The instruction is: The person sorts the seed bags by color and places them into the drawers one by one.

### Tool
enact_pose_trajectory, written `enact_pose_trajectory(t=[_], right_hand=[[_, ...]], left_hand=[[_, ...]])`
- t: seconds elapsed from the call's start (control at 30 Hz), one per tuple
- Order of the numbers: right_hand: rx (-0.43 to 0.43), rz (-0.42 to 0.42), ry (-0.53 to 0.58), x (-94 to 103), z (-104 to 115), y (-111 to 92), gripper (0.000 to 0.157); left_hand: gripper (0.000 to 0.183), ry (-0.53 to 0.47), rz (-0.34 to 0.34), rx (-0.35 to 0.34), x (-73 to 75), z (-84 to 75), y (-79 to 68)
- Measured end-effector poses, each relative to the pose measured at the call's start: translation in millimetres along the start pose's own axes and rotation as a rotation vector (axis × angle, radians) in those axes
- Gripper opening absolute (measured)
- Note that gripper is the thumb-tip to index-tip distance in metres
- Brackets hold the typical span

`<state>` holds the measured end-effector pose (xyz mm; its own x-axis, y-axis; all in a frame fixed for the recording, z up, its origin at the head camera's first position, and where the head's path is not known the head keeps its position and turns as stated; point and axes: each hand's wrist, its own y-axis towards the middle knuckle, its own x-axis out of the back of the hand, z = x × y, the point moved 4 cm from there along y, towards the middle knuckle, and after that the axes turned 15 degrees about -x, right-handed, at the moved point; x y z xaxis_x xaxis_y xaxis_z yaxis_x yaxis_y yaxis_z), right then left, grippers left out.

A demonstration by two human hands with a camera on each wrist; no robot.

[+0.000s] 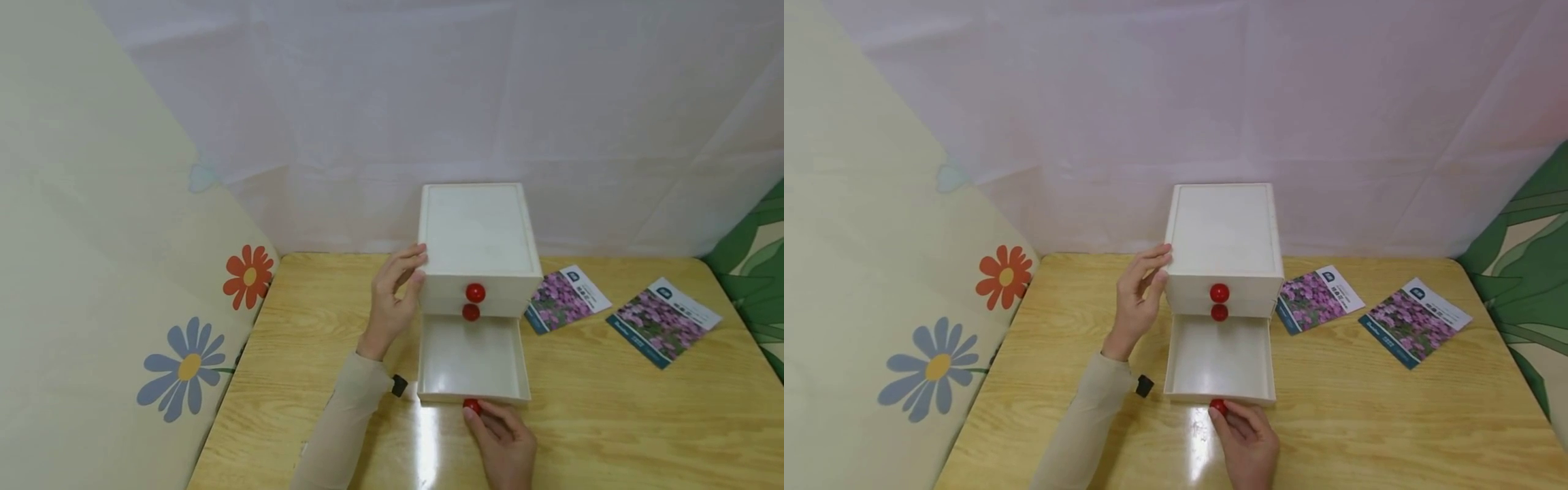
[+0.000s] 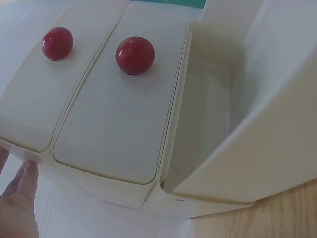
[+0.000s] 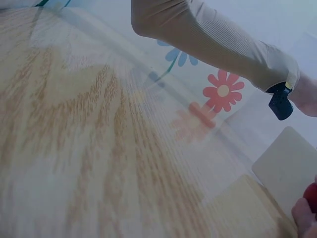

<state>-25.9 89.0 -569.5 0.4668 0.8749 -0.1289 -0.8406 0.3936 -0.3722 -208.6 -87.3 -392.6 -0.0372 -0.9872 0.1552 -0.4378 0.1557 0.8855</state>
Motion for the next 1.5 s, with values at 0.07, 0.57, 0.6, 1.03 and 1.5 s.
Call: enact_pose_trajectory(t=[0.07,0.57,0.6,1.03,1.5], right_hand=[[-0.016,-0.006,-0.011,-0.2,1,0,0.028],[-0.011,-0.001,-0.026,-3.1,7,-3,0.027],[-0.001,0.006,-0.021,-3.5,8,-4,0.027],[0.184,0.151,-0.027,6.9,4,0,0.029],[0.236,0.047,-0.182,37.5,56,3,0.007]], left_hand=[[0.024,0.001,0.0,0.0,0.3,-0.2,0.3],[0.024,0.002,0.004,-0.004,0.8,-1.4,0.7],[0.024,0.002,0.003,-0.003,0.8,-1.5,0.8],[0.025,0.016,-0.001,-0.006,0.5,-0.1,-0.5],[0.031,0.035,-0.047,0.129,-0.5,-19.2,-13.2]])
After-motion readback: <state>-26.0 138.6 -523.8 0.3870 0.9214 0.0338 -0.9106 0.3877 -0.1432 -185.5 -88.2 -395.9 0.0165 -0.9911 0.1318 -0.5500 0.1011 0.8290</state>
